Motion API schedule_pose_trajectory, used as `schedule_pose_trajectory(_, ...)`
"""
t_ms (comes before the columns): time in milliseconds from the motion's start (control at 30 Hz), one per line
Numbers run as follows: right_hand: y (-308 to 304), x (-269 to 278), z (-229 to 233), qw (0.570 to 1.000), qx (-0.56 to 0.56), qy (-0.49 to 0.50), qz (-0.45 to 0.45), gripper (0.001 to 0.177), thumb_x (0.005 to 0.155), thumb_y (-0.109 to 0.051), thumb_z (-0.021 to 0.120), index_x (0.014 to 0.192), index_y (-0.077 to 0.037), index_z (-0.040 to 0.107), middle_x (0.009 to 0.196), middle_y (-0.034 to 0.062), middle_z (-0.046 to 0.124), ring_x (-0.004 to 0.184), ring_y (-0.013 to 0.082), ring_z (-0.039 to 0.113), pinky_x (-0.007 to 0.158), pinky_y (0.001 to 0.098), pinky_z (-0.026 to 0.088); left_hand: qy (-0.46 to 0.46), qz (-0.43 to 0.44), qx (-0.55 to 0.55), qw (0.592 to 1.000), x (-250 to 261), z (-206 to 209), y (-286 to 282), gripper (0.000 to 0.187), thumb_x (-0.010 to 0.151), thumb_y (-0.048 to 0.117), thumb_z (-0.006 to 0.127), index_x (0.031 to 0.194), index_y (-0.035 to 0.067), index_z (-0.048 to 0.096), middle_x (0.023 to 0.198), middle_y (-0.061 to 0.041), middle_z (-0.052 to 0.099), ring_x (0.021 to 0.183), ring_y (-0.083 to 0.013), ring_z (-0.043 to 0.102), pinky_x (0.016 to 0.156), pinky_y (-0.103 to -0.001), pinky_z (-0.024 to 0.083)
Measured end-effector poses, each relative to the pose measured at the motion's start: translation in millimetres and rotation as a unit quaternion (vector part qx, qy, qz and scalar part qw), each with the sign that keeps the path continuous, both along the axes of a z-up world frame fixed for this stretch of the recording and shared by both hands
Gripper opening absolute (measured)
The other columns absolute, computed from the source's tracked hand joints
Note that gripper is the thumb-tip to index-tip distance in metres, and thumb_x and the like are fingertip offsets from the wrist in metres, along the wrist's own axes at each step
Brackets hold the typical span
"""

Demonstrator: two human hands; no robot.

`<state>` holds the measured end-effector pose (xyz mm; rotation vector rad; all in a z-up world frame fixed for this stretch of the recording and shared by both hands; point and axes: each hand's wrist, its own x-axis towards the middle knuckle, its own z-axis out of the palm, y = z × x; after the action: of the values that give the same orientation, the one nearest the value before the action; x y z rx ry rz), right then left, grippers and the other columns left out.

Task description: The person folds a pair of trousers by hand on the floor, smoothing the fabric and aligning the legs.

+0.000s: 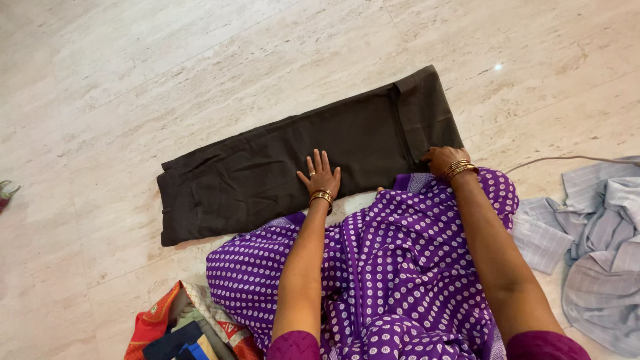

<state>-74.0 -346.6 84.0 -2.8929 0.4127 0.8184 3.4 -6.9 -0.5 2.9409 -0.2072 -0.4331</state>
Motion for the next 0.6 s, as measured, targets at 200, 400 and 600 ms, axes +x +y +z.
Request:
schedule_pose_trajectory(200,6.2,12.4,-16.7,0.990,0.032,-0.139,-0.011,0.042,0.098,-0.041,0.060,0.138,-0.031,0.061,0.154,0.0001,0.049,0.138,0.0233,0.049,0.110,0.0505,0.043,-0.132,-0.074,-0.142,0.978,10.7,-12.8,-73.5,0.062,0.101,0.045,0.050,0.156,0.019,0.040,0.169,-0.006,0.024,0.156,-0.0299,0.021,0.121,-0.066,0.013)
schedule_pose_trajectory(400,22.9,18.3,-10.4,0.997,0.043,-0.060,-0.011,0.057,0.091,-0.032,0.071,0.145,-0.036,0.055,0.167,0.0007,0.028,0.144,0.0287,0.042,0.104,0.0484,0.052,-0.164,-0.271,-0.188,0.930,34.7,7.3,-177.0,0.055,0.104,0.048,0.046,0.156,0.033,0.039,0.172,0.001,0.021,0.158,-0.0263,0.024,0.125,-0.062,0.017)
schedule_pose_trajectory(600,27.1,23.7,1.6,0.999,0.035,-0.031,0.000,0.072,0.085,-0.026,0.078,0.148,-0.042,0.046,0.167,0.0023,0.020,0.147,0.0342,0.035,0.100,0.0461,0.054,-0.155,-0.287,-0.064,0.943,89.0,18.0,-242.1,0.061,0.100,0.060,0.043,0.157,0.039,0.033,0.170,0.005,0.016,0.156,-0.0240,0.021,0.121,-0.069,0.010)
